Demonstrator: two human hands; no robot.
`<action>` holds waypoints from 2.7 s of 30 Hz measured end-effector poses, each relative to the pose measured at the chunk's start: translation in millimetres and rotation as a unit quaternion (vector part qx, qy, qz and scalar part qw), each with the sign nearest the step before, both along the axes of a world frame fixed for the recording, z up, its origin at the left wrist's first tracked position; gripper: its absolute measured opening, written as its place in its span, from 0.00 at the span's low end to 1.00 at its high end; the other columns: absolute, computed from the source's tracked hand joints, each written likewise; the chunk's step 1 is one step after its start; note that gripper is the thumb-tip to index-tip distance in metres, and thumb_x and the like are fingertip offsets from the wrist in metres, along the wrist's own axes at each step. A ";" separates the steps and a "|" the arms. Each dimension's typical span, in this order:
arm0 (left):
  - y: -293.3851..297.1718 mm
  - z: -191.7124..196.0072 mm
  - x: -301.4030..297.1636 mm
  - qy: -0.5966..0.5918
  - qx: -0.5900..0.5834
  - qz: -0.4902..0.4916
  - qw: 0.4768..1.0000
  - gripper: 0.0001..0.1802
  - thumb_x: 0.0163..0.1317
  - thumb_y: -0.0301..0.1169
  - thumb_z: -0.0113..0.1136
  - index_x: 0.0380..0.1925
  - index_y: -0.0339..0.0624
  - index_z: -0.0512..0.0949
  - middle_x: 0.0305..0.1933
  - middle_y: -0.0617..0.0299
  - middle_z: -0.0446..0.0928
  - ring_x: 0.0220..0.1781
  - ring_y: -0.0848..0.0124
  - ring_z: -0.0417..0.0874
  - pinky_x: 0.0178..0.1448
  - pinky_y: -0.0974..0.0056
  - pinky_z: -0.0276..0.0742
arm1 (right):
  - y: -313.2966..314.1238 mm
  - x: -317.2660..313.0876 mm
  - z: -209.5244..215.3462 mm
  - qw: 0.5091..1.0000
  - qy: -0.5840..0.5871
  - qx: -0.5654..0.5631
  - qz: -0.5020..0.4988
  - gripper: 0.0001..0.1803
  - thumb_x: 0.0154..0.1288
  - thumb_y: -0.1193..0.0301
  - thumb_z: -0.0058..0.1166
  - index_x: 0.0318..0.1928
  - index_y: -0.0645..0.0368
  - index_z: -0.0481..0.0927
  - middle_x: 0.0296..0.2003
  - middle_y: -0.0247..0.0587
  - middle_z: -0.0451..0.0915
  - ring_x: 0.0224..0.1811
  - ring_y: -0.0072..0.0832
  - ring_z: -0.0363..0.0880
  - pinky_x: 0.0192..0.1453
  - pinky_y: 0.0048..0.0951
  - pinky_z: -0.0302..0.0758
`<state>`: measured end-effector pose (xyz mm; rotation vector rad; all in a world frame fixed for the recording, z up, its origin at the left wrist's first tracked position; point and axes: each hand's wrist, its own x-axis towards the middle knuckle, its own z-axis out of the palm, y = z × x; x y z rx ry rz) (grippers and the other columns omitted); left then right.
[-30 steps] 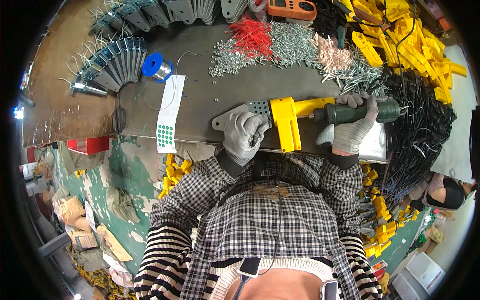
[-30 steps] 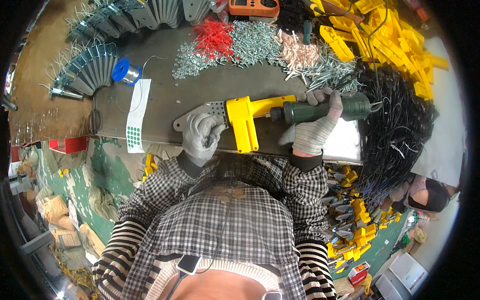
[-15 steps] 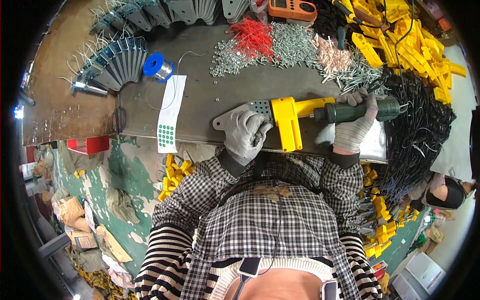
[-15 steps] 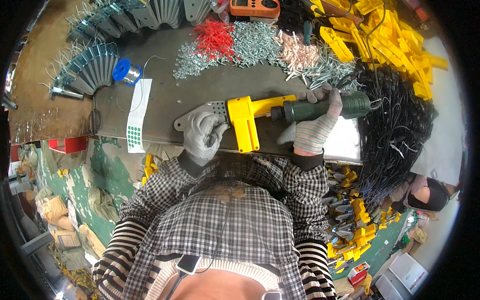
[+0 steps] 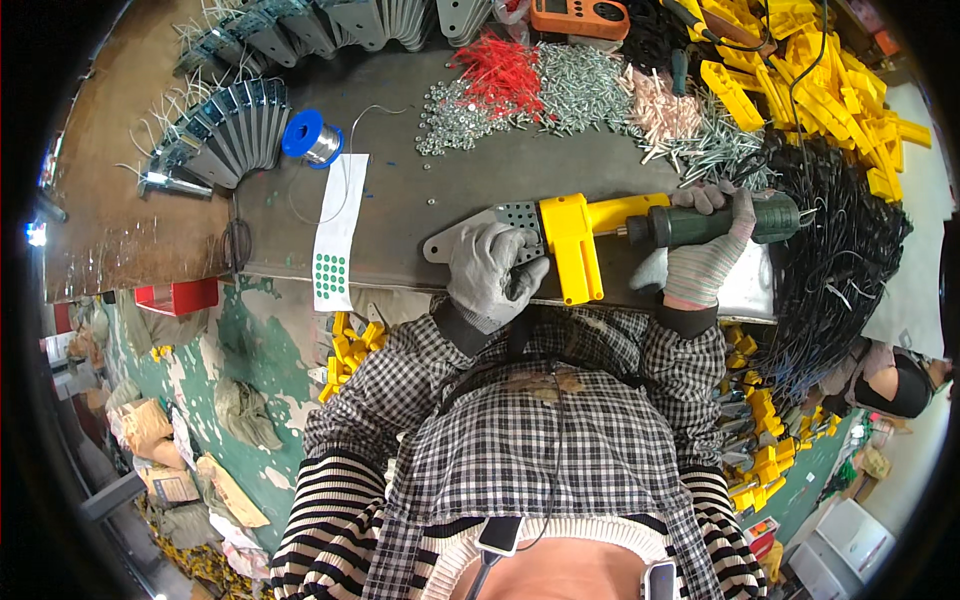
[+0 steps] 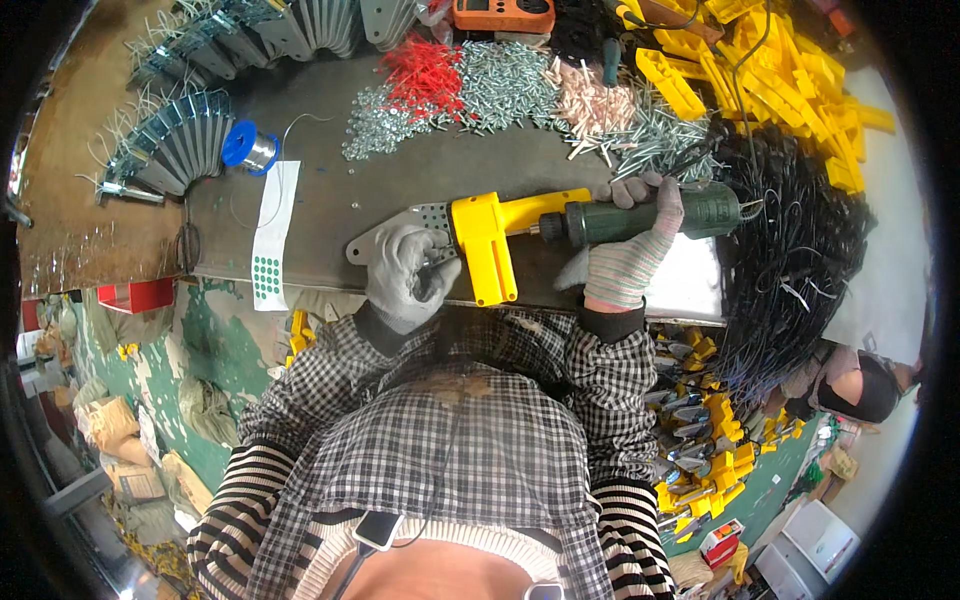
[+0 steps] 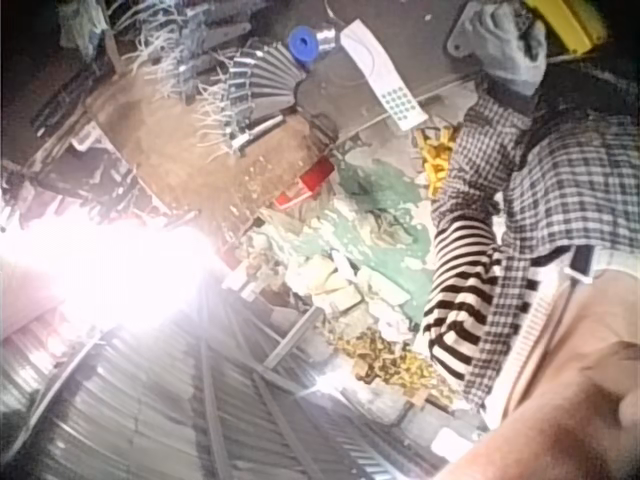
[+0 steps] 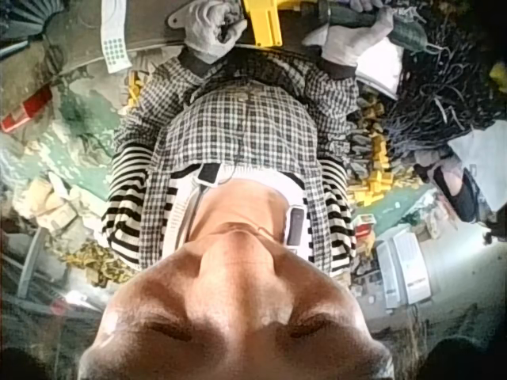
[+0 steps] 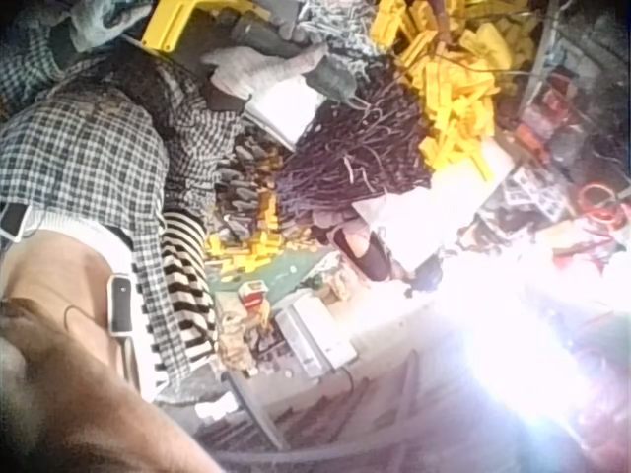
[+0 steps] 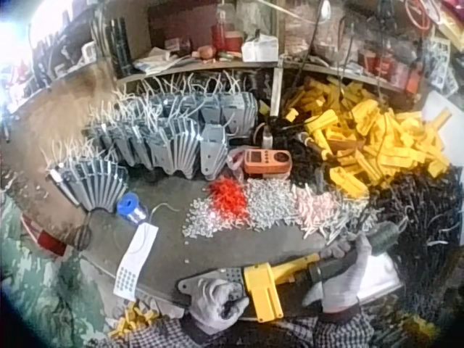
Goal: The person assembles wires and metal plates into yellow plastic housings, securing them with screws using an electric screwdriver and soldering them with a soldering iron and soldering wire.
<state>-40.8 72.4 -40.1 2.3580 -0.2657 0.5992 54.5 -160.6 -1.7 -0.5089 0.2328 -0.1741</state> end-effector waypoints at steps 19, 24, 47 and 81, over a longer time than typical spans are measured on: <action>-7.0 -2.9 -0.1 -0.002 0.100 -0.026 0.995 0.22 0.40 0.26 0.63 0.40 0.44 0.76 0.39 0.57 0.71 0.41 0.53 0.74 0.48 0.48 0.68 | 7.5 -2.4 2.4 0.999 0.001 0.005 -0.046 0.13 0.61 0.63 0.60 0.35 0.55 0.71 0.26 0.29 0.65 0.28 0.22 0.65 0.37 0.29 0.68; 0.0 -14.5 -5.0 -0.030 0.101 -0.009 0.994 0.20 0.44 0.28 0.60 0.41 0.41 0.77 0.42 0.53 0.73 0.44 0.50 0.75 0.49 0.47 0.69 | 13.0 -9.0 11.9 0.999 -0.020 0.022 -0.032 0.12 0.62 0.62 0.58 0.34 0.55 0.72 0.24 0.30 0.65 0.25 0.23 0.65 0.37 0.31 0.71; 7.3 -24.9 -8.3 -0.054 0.130 -0.008 0.990 0.22 0.66 0.47 0.52 0.46 0.40 0.75 0.42 0.52 0.73 0.44 0.50 0.74 0.52 0.46 0.69 | -280.3 6.6 84.3 0.442 0.206 -0.859 -0.156 0.29 0.55 0.59 0.65 0.54 0.60 0.73 0.40 0.58 0.82 0.44 0.50 0.82 0.49 0.41 0.76; 27.7 21.9 -16.6 0.199 0.014 0.098 0.975 0.22 0.59 0.37 0.61 0.53 0.44 0.75 0.44 0.52 0.76 0.41 0.51 0.80 0.44 0.51 0.77 | 73.3 176.5 50.3 0.643 -0.365 -0.668 0.085 0.05 0.66 0.80 0.49 0.40 0.65 0.78 0.33 0.34 0.77 0.39 0.20 0.76 0.45 0.21 0.73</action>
